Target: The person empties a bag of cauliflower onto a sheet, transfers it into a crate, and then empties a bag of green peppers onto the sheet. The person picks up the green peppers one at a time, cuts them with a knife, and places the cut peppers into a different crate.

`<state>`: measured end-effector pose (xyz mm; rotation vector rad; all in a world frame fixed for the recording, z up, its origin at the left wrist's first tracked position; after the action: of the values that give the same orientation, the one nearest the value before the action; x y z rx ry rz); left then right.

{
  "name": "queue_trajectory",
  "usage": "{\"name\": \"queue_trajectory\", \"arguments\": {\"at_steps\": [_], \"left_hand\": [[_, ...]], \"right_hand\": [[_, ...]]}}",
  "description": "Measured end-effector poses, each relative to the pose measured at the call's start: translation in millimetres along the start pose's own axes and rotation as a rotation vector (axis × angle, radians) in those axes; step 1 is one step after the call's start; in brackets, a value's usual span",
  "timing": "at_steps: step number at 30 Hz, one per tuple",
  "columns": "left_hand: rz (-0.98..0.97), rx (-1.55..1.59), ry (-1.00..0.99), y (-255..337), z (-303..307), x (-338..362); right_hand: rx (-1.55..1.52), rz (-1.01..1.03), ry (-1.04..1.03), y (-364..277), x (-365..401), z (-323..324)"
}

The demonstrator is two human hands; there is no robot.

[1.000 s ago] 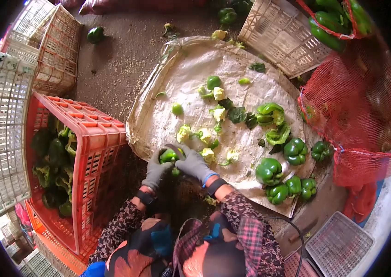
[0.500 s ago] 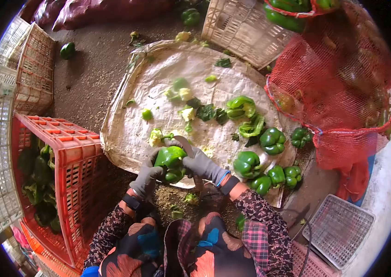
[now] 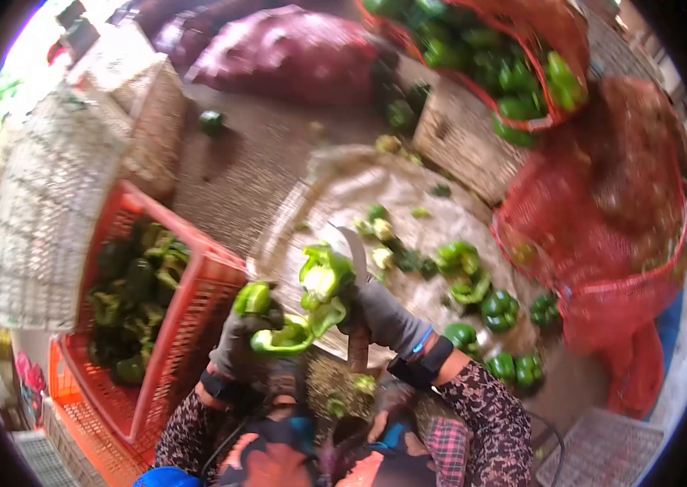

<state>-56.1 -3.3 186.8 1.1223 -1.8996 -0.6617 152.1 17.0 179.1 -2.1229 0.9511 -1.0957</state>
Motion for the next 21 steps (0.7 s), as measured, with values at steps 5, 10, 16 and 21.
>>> {"name": "queue_trajectory", "arguments": {"at_steps": [5, 10, 16, 21], "left_hand": [[-0.826, -0.309, 0.448, 201, 57, 138], [-0.612, -1.733, 0.969, 256, 107, 202], [-0.657, -0.854, 0.612, 207, 104, 139], [-0.904, -0.674, 0.326, 218, 98, 127]], "right_hand": [[0.151, 0.114, -0.097, -81, -27, -184], [0.35, 0.14, -0.177, -57, -85, -289], [0.384, 0.206, -0.251, 3, -108, -333], [0.81, 0.507, -0.302, -2, -110, -324]]}}
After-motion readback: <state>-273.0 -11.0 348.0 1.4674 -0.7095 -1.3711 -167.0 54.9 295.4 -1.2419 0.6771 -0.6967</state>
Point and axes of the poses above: each hand's wrist, its own x-axis away from the middle knuckle, its own z-axis out of the back of the hand, y = z × x, the point moved 7 cm from there along -x, towards the middle knuckle, and after that the axes turned 1 degree about y, right-handed, at the moved point
